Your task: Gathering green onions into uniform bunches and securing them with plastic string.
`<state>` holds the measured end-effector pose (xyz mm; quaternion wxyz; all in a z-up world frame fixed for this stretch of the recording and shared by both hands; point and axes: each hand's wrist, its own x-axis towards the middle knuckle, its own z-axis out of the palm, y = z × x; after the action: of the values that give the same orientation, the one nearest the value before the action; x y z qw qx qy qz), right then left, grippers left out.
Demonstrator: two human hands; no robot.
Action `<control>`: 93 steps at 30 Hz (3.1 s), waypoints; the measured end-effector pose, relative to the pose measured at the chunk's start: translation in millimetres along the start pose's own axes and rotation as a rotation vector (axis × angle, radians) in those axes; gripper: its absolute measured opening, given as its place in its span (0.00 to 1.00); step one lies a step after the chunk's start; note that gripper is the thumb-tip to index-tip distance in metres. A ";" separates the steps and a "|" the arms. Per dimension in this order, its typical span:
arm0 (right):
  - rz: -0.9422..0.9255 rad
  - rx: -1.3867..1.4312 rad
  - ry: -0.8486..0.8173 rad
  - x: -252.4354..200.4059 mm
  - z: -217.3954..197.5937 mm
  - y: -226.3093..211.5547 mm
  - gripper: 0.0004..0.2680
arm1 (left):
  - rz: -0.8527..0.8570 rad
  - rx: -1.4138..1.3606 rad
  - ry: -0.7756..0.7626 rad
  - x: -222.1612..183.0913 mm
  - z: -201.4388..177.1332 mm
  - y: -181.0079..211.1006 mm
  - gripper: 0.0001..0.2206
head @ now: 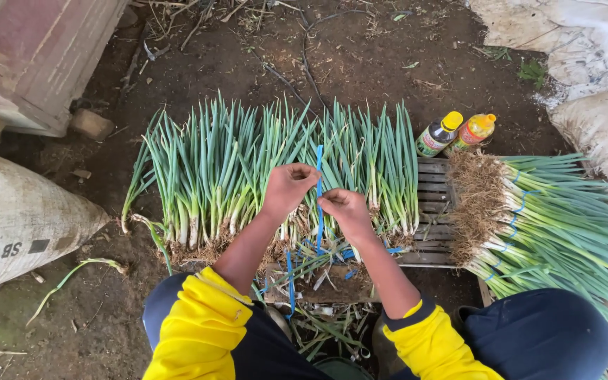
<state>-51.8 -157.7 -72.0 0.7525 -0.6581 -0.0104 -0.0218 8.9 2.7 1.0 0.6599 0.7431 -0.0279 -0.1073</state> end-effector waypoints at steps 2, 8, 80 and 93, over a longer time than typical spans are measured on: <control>0.004 -0.004 -0.003 -0.1 0.8 1.1 0.03 | 0.000 -0.013 0.013 -0.1 0.3 1.1 0.03; -0.001 -0.032 -0.052 -0.4 -1.0 11.1 0.04 | 0.008 -0.062 0.048 -0.4 0.1 11.4 0.04; 0.382 0.895 0.567 -63.5 -111.2 111.6 0.08 | 0.308 0.283 -0.400 -103.5 82.3 -68.5 0.03; 0.572 -1.178 -0.269 -59.7 -134.8 186.7 0.43 | 0.285 0.215 0.008 -90.4 25.0 -39.7 0.01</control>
<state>-104.5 -265.4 -277.5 0.2354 -0.9329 0.0843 0.2590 -88.2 -0.1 -29.7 0.5855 0.7982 -0.1416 -0.0061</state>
